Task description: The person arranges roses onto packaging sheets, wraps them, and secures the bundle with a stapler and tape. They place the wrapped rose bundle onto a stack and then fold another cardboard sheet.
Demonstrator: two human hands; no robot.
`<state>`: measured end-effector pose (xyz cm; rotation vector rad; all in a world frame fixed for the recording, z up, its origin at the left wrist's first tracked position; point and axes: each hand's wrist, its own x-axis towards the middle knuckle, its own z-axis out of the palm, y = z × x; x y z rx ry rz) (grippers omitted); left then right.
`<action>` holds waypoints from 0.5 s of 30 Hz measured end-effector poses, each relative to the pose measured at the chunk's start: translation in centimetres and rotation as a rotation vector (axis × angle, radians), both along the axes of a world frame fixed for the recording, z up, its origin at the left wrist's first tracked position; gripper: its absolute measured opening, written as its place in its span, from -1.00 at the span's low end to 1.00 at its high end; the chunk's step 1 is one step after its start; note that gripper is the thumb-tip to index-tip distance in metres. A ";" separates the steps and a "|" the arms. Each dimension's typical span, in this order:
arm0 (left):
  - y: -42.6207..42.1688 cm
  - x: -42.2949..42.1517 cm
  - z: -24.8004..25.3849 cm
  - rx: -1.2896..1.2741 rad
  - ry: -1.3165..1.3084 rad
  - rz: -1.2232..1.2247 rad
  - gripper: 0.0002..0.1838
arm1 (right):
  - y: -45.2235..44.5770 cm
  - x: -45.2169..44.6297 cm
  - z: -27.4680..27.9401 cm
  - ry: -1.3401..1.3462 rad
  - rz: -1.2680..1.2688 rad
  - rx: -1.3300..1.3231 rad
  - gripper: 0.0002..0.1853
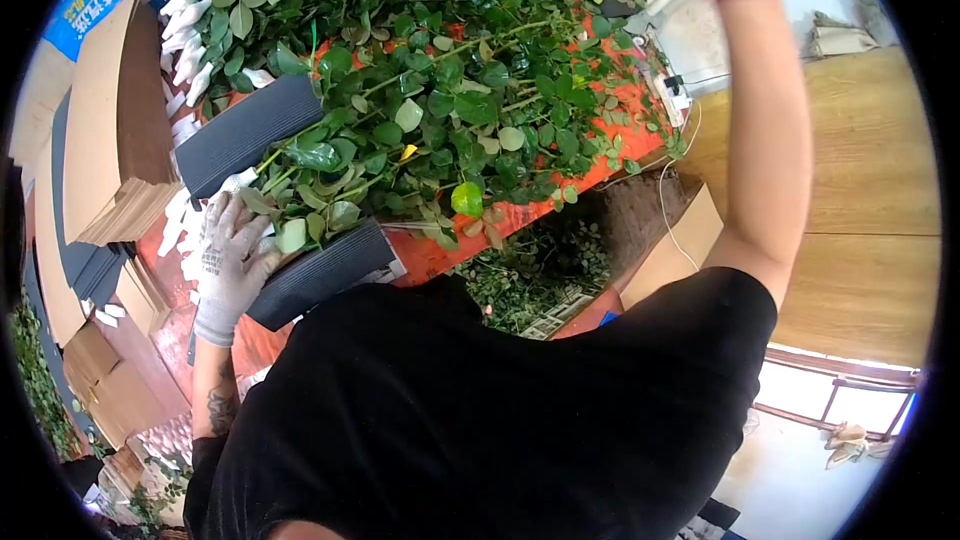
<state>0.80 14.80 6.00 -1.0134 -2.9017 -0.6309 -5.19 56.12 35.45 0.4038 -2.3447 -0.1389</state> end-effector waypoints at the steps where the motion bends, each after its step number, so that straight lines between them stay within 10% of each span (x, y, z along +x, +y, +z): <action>1: -0.1 -0.1 0.3 0.002 0.003 0.002 -0.43 | -1.9 0.3 -1.9 0.060 0.026 0.265 -0.75; 8: -1.0 -0.3 1.1 0.047 0.077 -0.123 -0.44 | -4.8 4.7 -11.3 -0.246 0.007 0.478 -0.38; 15: -2.5 1.2 0.7 0.248 -0.078 0.173 -0.59 | -8.9 4.5 -14.1 -0.433 0.165 0.525 -0.44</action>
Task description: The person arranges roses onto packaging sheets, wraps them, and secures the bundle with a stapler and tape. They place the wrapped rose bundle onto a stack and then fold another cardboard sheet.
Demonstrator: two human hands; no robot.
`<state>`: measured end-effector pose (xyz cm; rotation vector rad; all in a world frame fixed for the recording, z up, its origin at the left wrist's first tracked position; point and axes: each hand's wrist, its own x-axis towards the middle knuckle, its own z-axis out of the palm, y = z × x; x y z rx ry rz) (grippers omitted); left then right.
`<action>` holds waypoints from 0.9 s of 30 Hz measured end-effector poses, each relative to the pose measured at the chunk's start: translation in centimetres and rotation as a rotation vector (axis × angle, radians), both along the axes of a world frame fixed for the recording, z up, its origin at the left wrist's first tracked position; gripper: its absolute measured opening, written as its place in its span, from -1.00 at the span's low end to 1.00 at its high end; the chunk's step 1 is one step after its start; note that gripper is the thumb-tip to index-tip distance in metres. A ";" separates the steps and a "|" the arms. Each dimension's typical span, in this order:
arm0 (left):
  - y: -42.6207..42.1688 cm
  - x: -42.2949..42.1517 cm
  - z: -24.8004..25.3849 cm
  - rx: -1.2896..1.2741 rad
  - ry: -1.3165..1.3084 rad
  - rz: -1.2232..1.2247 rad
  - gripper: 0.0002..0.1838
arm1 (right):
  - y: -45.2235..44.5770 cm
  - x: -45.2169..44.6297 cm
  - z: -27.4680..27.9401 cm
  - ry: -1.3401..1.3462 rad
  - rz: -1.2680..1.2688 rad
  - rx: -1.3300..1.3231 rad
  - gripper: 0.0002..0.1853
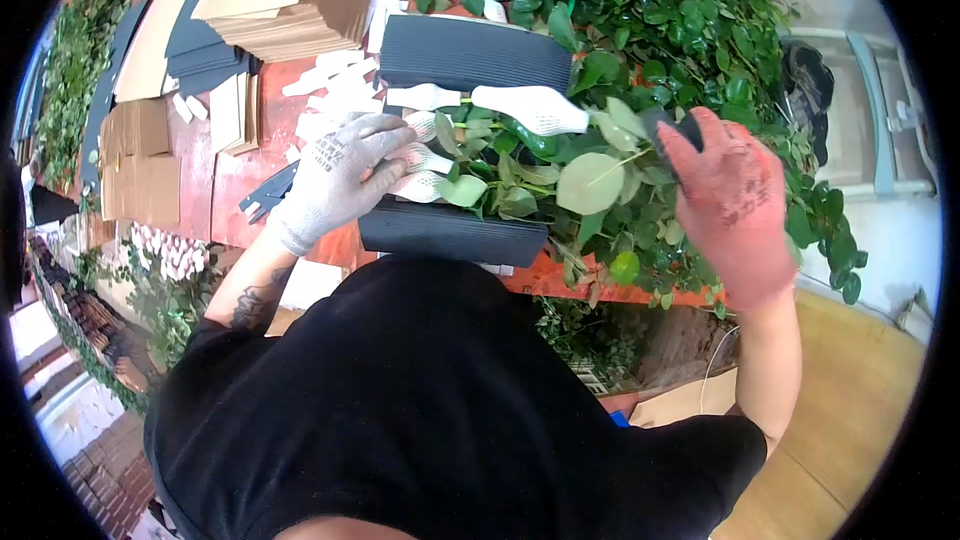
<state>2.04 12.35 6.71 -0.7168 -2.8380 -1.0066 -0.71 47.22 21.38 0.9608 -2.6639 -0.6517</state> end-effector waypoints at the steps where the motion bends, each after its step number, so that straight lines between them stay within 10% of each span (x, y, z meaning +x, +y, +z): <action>1: 0.2 0.1 -0.1 0.009 0.015 0.040 -0.59 | -0.5 -0.2 -1.0 0.011 0.067 -0.012 -0.46; 20: -1.4 1.4 -2.0 0.114 -0.162 0.146 -0.74 | -10.9 -2.6 -10.0 -0.630 0.150 -0.233 -0.42; 27: -2.0 1.4 -3.7 0.156 -0.122 0.181 -0.73 | -10.1 -2.2 -8.9 -0.440 0.168 -0.116 -0.51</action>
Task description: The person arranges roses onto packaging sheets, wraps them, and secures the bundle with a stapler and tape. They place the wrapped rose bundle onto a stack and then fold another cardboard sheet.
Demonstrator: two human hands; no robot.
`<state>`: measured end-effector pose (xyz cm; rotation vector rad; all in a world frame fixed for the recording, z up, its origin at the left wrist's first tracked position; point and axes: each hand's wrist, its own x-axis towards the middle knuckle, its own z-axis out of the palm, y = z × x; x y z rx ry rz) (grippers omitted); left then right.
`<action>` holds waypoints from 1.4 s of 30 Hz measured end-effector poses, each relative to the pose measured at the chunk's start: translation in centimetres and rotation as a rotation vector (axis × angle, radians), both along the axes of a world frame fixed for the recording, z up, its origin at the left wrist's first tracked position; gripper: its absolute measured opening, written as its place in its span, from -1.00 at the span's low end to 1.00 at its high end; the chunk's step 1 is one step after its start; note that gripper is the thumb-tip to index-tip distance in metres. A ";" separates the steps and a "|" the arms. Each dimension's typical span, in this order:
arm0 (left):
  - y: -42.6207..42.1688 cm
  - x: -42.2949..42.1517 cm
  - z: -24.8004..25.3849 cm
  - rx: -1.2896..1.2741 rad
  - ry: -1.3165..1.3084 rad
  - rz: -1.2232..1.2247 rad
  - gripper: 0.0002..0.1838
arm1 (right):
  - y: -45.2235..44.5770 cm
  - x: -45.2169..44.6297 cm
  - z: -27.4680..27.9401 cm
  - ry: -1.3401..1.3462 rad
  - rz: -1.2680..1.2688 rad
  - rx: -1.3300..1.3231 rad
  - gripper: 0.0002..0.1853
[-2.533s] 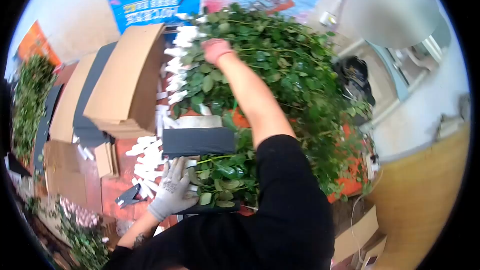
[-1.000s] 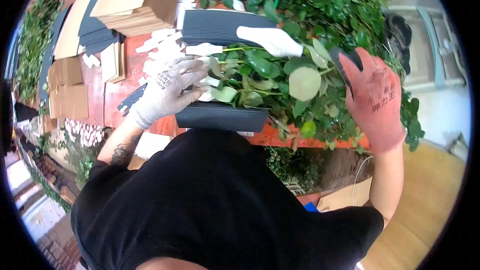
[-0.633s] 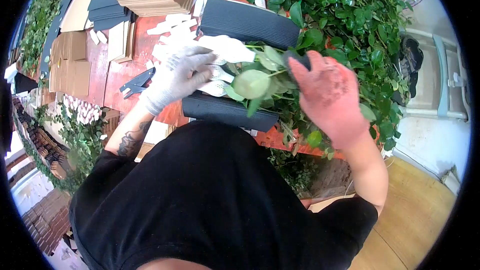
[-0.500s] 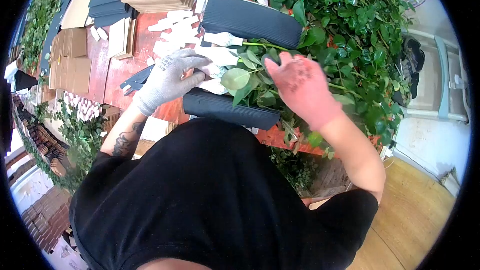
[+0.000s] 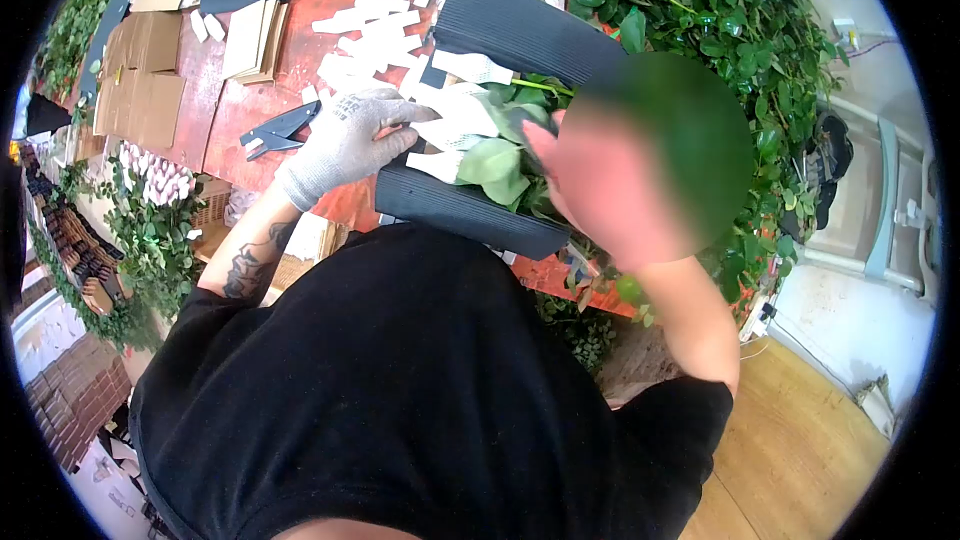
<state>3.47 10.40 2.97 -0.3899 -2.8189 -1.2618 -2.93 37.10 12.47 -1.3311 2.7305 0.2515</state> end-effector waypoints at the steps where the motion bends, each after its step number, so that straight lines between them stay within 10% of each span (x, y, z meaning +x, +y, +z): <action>1: -0.1 0.1 -0.1 -0.002 0.014 -0.013 -0.72 | 0.2 0.2 1.5 0.009 -0.046 0.028 -0.51; 9: 0.4 0.6 3.2 -0.194 0.115 0.097 -0.74 | 1.5 -1.1 -0.8 0.296 -0.033 -0.185 -0.54; 18: -0.6 -1.7 1.6 -0.203 -0.101 -0.364 -0.77 | -2.0 3.0 -4.8 -0.298 -0.042 -0.153 -0.56; 27: -3.6 -1.5 0.0 0.016 -0.038 -0.393 -0.94 | -1.9 3.4 -7.7 -0.275 -0.089 -0.320 -0.64; 31: -9.9 -1.0 1.6 -0.485 -0.125 -0.139 -0.88 | -1.5 3.2 -7.3 -0.249 -0.008 -0.359 -0.66; 42: 2.6 2.4 4.2 -0.288 -0.061 -0.397 -0.64 | -2.3 2.5 -4.4 0.020 -0.016 -0.244 -0.49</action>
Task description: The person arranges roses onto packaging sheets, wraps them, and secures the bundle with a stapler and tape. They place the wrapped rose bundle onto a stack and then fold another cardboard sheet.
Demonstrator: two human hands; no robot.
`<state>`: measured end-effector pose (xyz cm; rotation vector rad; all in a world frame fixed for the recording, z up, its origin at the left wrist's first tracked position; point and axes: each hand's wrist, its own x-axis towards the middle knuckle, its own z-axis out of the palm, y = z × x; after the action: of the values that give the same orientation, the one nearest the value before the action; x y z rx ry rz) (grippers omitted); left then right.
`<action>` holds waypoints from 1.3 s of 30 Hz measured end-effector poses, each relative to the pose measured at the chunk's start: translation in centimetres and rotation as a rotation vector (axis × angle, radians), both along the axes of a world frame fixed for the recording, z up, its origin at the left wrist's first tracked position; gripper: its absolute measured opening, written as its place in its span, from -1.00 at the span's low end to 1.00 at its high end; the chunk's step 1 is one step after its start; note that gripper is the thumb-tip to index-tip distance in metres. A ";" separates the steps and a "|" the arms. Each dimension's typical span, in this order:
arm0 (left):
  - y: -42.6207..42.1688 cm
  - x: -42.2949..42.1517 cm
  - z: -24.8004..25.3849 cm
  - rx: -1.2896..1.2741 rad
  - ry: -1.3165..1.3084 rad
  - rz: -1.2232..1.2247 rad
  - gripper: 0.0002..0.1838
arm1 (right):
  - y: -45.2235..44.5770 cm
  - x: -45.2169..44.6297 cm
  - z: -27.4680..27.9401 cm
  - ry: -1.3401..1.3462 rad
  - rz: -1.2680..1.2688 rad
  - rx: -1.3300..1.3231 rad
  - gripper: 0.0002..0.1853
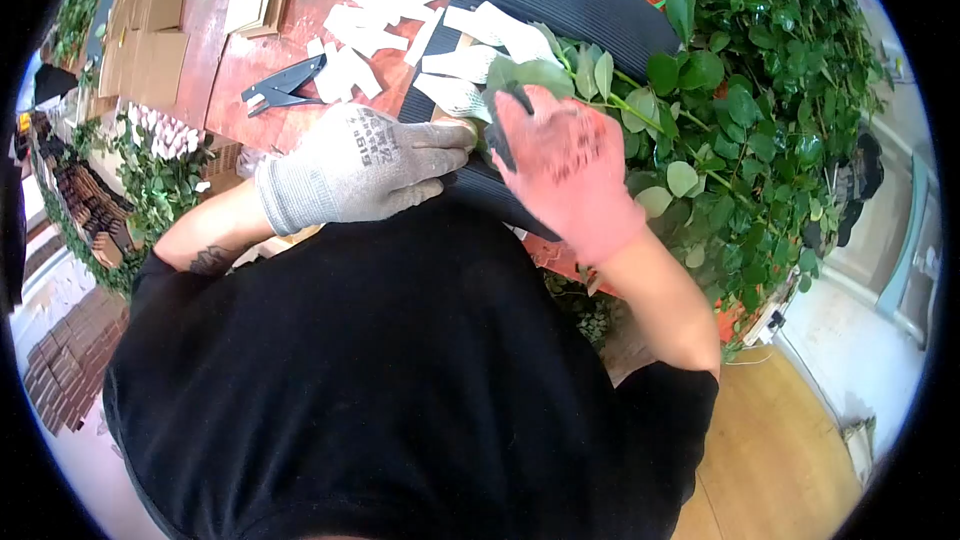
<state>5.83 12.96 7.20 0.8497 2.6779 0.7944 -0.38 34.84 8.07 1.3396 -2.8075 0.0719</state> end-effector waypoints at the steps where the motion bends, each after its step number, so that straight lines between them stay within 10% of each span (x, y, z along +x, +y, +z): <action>1: 0.0 0.2 0.1 -0.005 -0.034 -0.005 -0.64 | 0.4 0.0 -1.3 -0.003 0.007 0.002 -0.49; 15: -2.1 -2.9 -1.4 0.051 0.198 0.252 -0.68 | 0.5 -1.2 -2.9 -0.241 0.003 0.070 -0.48; 18: -2.0 -4.1 -3.6 -0.217 0.247 0.084 -0.66 | 0.3 -1.3 -2.8 -0.262 -0.014 0.091 -0.46; 29: -6.6 -3.8 -3.1 0.048 0.350 -0.030 -0.88 | 0.3 -1.4 -3.2 -0.308 -0.028 0.061 -0.45; 33: -10.9 -3.0 -2.0 -0.242 0.322 0.319 -0.80 | 1.0 -1.2 -4.3 -0.279 -0.028 -0.041 -0.45; 39: 1.3 0.3 3.3 -0.113 0.154 -0.014 -0.48 | 0.0 -1.4 -3.0 -0.272 -0.015 0.017 -0.49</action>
<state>6.17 14.27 10.51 0.9359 2.8158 0.5906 -1.77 34.87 5.07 1.4106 -3.0440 0.2488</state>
